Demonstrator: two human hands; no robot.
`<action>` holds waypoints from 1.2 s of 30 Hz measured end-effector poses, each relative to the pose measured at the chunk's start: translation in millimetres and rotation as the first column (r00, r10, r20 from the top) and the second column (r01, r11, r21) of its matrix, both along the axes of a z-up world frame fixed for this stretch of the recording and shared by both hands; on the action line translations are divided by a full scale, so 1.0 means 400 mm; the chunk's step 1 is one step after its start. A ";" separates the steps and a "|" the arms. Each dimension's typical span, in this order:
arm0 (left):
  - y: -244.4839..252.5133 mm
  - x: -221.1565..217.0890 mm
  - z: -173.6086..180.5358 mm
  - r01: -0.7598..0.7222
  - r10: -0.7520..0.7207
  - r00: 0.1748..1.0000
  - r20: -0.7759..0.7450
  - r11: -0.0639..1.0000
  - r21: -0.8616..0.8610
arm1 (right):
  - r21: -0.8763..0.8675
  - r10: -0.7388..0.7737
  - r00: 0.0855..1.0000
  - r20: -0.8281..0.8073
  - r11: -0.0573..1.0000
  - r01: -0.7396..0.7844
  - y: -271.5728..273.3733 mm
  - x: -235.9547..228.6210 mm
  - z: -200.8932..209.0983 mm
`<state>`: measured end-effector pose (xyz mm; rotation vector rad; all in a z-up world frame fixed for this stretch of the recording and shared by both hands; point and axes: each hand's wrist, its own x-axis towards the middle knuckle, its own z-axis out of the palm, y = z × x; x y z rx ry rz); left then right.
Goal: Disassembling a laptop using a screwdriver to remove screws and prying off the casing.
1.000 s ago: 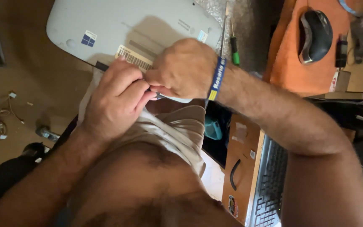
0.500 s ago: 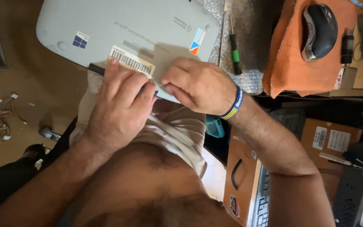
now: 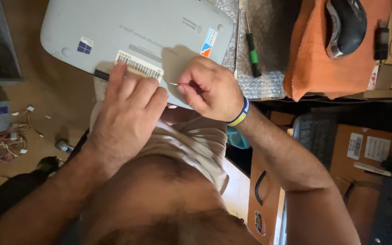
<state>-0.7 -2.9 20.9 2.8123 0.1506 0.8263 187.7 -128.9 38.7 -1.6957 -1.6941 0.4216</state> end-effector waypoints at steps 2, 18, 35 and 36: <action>0.003 0.008 0.004 0.019 -0.026 0.996 -0.082 0.997 -0.078 | 0.049 -0.033 0.999 0.022 0.998 0.032 -0.003 -0.004 -0.010; 0.030 0.051 0.008 0.052 -0.040 0.944 -0.327 0.998 0.027 | 0.213 -0.206 0.960 -0.188 0.946 0.244 0.003 -0.014 -0.057; 0.042 -0.005 -0.014 0.190 -0.194 0.979 -0.059 0.980 -0.058 | 0.302 -0.274 0.935 -0.224 0.893 0.334 0.001 -0.025 -0.084; 0.038 -0.005 -0.018 0.194 -0.197 0.979 -0.059 0.979 -0.061 | 0.299 -0.278 0.934 -0.225 0.893 0.338 -0.001 -0.028 -0.083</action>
